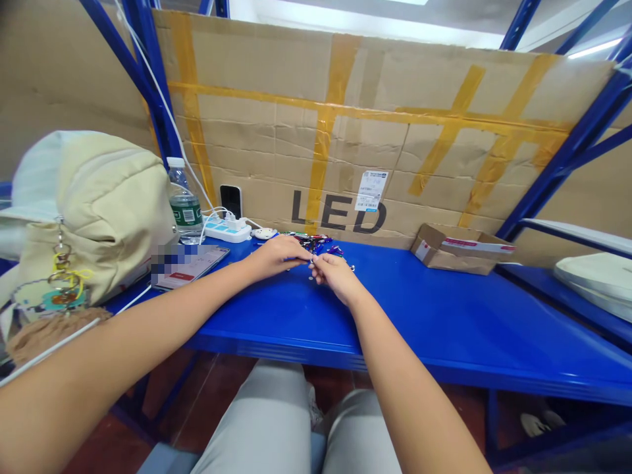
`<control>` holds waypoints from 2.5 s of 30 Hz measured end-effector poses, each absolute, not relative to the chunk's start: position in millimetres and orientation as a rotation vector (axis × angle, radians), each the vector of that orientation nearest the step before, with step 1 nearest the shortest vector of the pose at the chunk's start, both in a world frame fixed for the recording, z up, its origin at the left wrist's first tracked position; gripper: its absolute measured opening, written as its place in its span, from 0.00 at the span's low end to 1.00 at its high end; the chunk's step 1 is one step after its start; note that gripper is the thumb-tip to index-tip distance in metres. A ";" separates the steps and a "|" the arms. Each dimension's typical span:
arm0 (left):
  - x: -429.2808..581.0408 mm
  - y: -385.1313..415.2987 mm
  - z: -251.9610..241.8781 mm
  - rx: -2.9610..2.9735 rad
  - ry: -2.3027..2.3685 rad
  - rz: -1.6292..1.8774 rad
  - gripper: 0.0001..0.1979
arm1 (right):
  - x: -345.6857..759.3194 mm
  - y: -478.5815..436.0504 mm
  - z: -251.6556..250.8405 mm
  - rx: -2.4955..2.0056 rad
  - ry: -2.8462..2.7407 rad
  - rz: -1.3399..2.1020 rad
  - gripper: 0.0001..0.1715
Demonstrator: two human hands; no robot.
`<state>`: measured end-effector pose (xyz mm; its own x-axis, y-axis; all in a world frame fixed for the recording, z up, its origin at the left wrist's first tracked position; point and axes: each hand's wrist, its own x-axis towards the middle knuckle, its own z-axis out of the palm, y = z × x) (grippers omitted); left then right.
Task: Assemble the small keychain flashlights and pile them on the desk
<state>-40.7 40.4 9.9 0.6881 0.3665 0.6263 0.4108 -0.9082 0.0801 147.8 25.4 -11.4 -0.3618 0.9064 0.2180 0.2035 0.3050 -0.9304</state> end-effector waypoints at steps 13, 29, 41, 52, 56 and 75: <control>-38.8 34.9 4.8 -3.030 -1.157 -1.322 0.12 | 143.5 22.6 -14.3 -0.946 -1.860 1.079 0.18; -39.3 35.1 8.7 -3.087 -1.362 -1.362 0.15 | 152.0 12.7 -2.5 -1.240 -2.361 -0.183 0.14; -35.5 24.9 14.2 -3.006 -1.086 -1.491 0.11 | 142.2 13.4 -9.2 -0.965 -1.948 0.923 0.21; -38.8 32.4 10.6 -3.207 -1.437 -1.716 0.14 | 146.5 4.9 2.2 -1.306 -2.329 -0.282 0.12; -40.9 29.6 11.3 -3.240 -1.449 -1.528 0.14 | 146.4 4.6 0.6 -1.257 -2.371 -0.201 0.13; -33.1 36.3 1.4 -2.969 -1.240 -1.331 0.10 | 149.4 21.8 -7.1 -1.126 -2.095 0.600 0.15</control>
